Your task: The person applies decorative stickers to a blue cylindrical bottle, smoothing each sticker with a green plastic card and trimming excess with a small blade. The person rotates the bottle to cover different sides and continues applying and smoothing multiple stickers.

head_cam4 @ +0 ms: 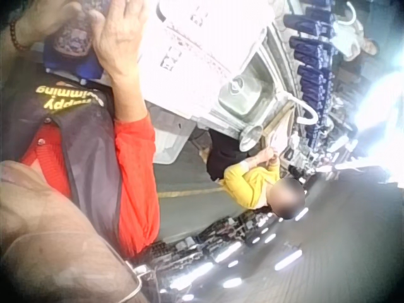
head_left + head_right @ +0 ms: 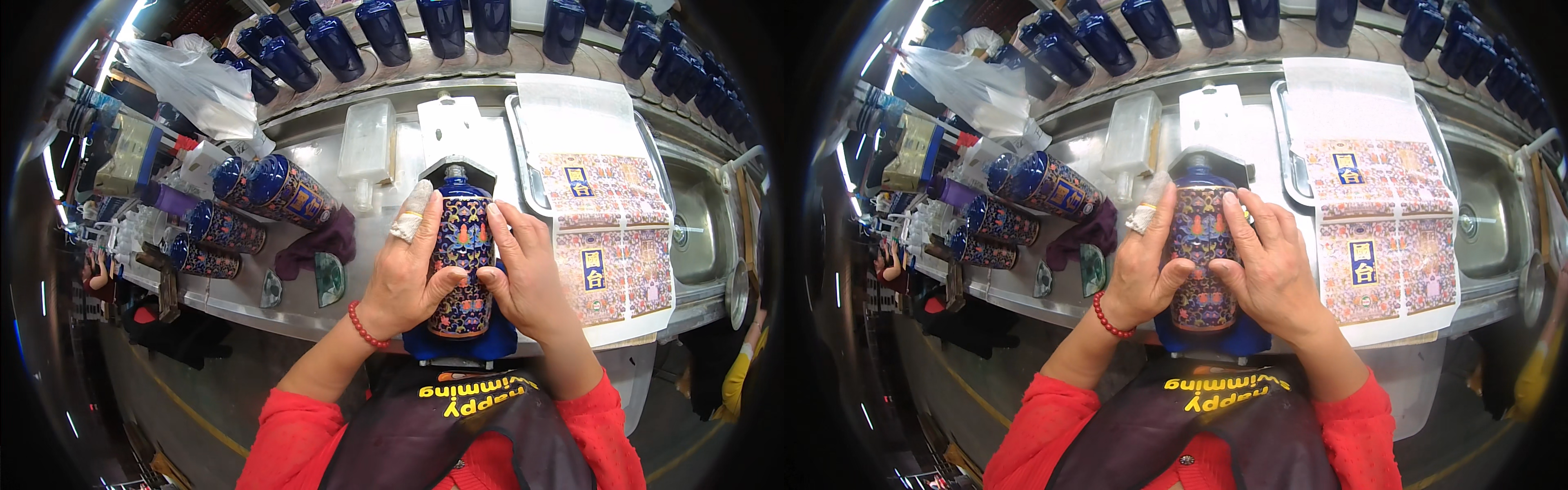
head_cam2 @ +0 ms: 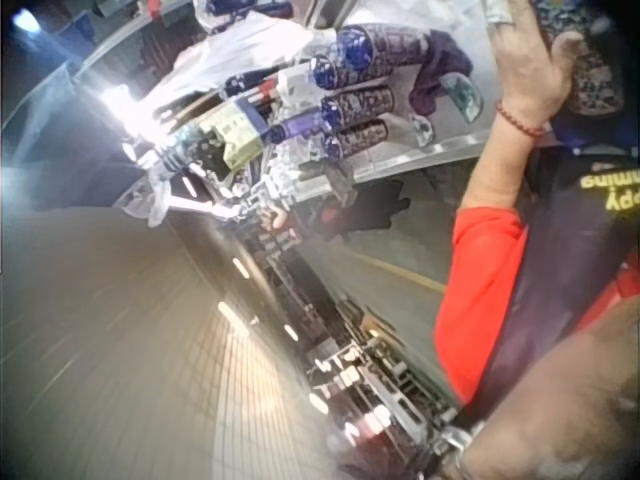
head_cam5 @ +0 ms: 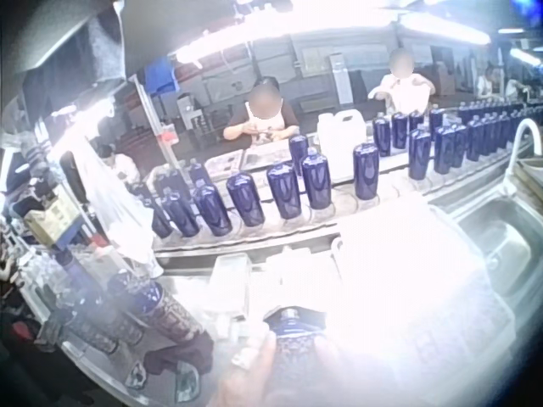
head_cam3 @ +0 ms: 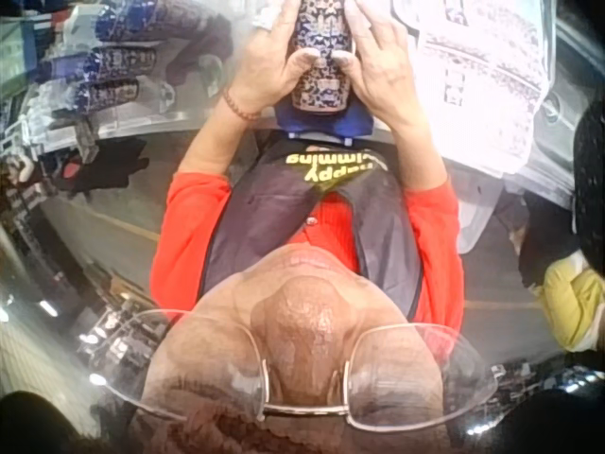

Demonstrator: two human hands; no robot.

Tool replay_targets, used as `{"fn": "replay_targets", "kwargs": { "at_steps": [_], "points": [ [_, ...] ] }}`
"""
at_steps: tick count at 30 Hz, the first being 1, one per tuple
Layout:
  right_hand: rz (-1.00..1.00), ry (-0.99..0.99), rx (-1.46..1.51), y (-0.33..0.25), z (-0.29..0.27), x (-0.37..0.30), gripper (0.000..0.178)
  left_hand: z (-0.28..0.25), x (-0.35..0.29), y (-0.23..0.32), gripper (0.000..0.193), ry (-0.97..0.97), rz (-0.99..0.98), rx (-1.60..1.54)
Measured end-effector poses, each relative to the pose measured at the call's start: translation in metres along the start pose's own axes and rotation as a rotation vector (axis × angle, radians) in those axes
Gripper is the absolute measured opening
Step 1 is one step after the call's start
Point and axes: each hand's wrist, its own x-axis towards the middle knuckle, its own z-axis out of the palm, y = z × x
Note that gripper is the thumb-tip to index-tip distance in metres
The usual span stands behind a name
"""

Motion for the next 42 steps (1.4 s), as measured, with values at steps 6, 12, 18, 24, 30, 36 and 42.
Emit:
{"fn": "replay_targets", "kwargs": {
  "at_steps": [6,12,18,24,30,36,42],
  "points": [
    [0.005,-0.006,-0.011,0.000,0.001,-0.001,0.068,0.000,0.003,-0.001,0.093,-0.008,0.014,-0.035],
    [0.017,-0.001,0.010,-0.001,0.000,-0.002,0.067,0.000,0.007,-0.002,0.094,-0.036,0.077,0.094],
    [0.028,-0.009,0.008,-0.002,-0.001,-0.005,0.065,-0.002,0.005,-0.001,0.094,-0.048,0.075,0.083],
    [0.034,-0.010,0.024,-0.003,-0.002,-0.015,0.064,0.002,0.002,0.001,0.091,-0.072,0.080,0.088],
    [0.051,-0.004,0.046,-0.005,-0.001,-0.022,0.064,0.000,0.002,0.001,0.090,-0.096,0.037,0.025],
    [0.046,-0.020,0.063,-0.009,-0.002,-0.027,0.065,-0.003,0.005,0.002,0.095,-0.097,0.121,0.147],
    [0.030,0.012,0.092,-0.009,-0.001,-0.030,0.064,-0.008,0.003,0.003,0.099,-0.109,0.135,0.175]
  ]
}}
